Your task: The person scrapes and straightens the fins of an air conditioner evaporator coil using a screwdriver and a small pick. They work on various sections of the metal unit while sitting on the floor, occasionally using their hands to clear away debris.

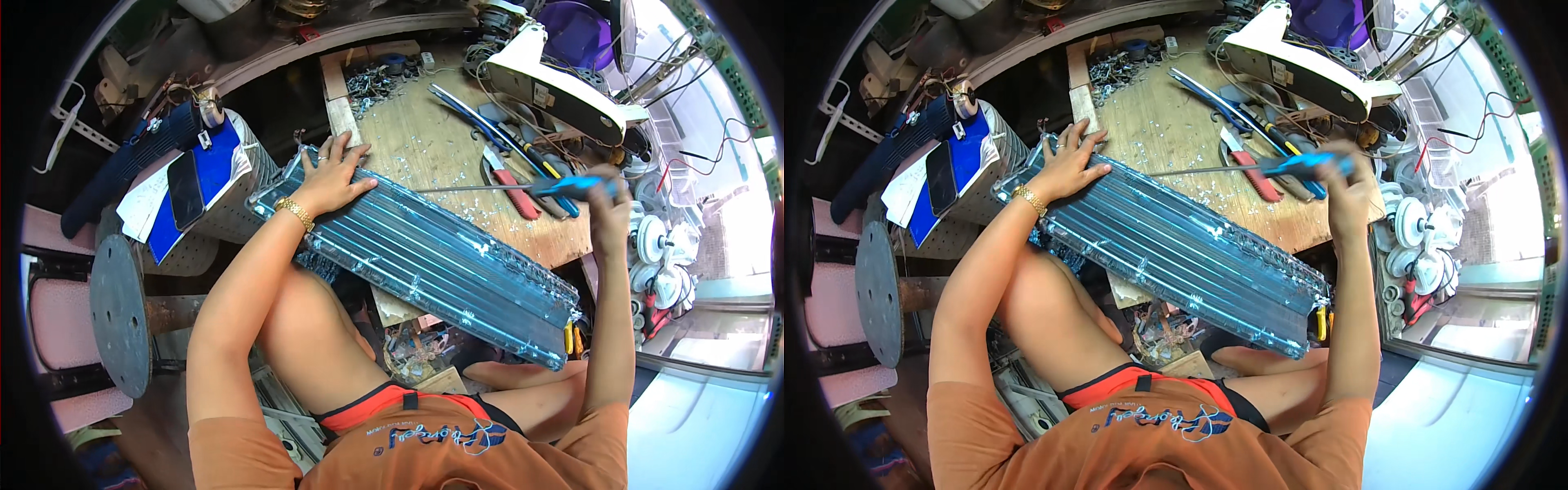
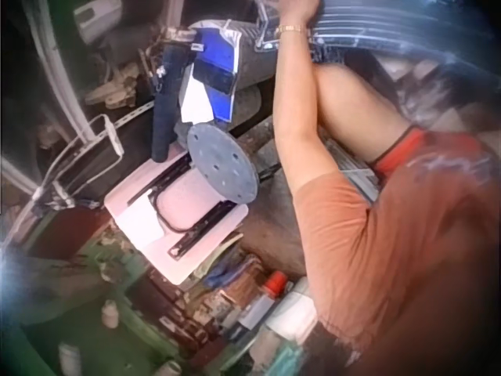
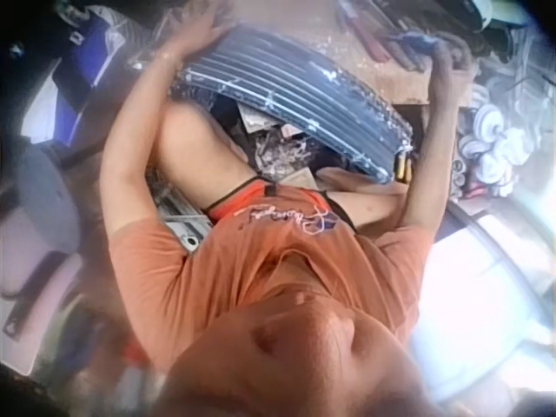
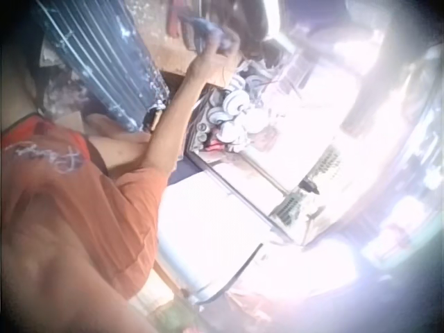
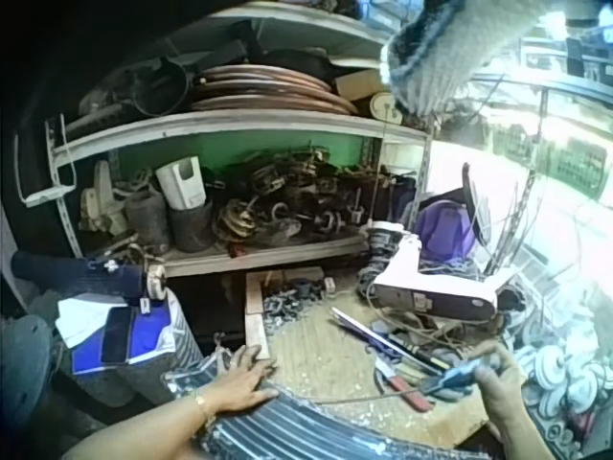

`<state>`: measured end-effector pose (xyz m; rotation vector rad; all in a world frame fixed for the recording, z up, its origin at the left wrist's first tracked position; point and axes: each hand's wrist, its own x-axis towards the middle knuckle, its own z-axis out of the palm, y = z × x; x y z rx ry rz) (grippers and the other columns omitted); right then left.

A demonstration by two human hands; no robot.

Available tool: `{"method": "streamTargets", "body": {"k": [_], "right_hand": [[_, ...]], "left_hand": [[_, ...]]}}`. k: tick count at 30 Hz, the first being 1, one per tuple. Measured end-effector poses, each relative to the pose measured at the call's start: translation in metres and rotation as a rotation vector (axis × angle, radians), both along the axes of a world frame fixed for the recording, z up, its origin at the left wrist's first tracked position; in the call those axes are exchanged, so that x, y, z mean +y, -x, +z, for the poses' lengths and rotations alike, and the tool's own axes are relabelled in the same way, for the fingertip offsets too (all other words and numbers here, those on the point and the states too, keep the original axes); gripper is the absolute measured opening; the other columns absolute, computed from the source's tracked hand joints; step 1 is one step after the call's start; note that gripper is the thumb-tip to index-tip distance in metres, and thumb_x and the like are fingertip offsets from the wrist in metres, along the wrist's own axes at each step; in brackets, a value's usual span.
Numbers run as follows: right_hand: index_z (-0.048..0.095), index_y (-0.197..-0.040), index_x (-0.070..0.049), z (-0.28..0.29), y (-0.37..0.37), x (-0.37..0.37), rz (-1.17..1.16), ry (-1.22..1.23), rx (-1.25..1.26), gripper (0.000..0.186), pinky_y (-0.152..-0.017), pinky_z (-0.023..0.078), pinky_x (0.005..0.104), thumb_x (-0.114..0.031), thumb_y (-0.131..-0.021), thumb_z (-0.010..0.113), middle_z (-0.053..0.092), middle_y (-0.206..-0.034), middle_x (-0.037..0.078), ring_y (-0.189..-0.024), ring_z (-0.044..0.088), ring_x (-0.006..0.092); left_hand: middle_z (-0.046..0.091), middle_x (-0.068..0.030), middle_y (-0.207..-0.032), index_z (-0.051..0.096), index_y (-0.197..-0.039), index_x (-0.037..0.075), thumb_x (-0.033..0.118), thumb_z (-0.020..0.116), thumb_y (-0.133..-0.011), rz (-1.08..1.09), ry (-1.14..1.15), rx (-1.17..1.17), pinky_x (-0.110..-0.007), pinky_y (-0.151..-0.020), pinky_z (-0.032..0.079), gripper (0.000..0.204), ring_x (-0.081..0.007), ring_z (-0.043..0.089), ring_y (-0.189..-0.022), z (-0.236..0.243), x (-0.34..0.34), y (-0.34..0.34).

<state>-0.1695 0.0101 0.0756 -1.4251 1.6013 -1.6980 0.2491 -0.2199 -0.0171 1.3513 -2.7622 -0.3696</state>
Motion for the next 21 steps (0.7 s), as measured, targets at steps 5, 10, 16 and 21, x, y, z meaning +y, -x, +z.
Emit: {"method": "streamTargets", "body": {"k": [5, 10, 16, 21], "right_hand": [[0.056, -0.105, -0.004, 0.085, -0.055, -0.059, 0.111, 0.522, -0.198, 0.033, -0.057, 0.057, 0.0329, -0.036, -0.112, 0.053, 0.060, -0.089, 0.011, -0.066, 0.065, 0.0218], [0.056, -0.107, -0.004, 0.116, -0.131, -0.098, 0.245, 0.640, -0.223, 0.035, -0.046, 0.049, 0.0280, -0.039, -0.112, 0.054, 0.059, -0.079, 0.011, -0.055, 0.060, 0.0182], [0.054, -0.106, -0.006, 0.096, -0.164, -0.122, 0.276, 0.561, -0.230, 0.029, -0.046, 0.047, 0.0289, -0.034, -0.112, 0.055, 0.058, -0.079, 0.010, -0.055, 0.059, 0.0189], [0.053, -0.108, -0.006, 0.092, -0.169, -0.130, 0.107, 0.511, -0.205, 0.022, -0.049, 0.049, 0.0294, -0.027, -0.110, 0.061, 0.060, -0.081, 0.010, -0.058, 0.061, 0.0191]], "left_hand": [[0.004, -0.0168, -0.178, 0.038, -0.162, 0.038, 0.067, 0.059, -0.098, 0.006, -0.026, -0.050, -0.083, -0.116, 0.002, 0.074, -0.0461, 0.001, -0.162, -0.004, -0.004, -0.004], [0.000, -0.0156, -0.179, 0.047, -0.156, 0.046, 0.071, 0.057, -0.097, 0.006, -0.037, -0.061, -0.083, -0.116, 0.000, 0.065, -0.0466, -0.004, -0.163, -0.004, -0.005, -0.002], [-0.002, -0.0123, -0.179, 0.056, -0.151, 0.043, 0.070, 0.058, -0.097, -0.003, -0.089, -0.052, -0.082, -0.117, -0.003, 0.060, -0.0485, -0.005, -0.162, 0.000, -0.005, -0.001], [0.000, -0.0112, -0.179, 0.057, -0.150, 0.042, 0.069, 0.058, -0.097, 0.001, -0.085, -0.042, -0.083, -0.116, -0.004, 0.059, -0.0491, -0.004, -0.162, 0.000, -0.005, -0.001]]}}
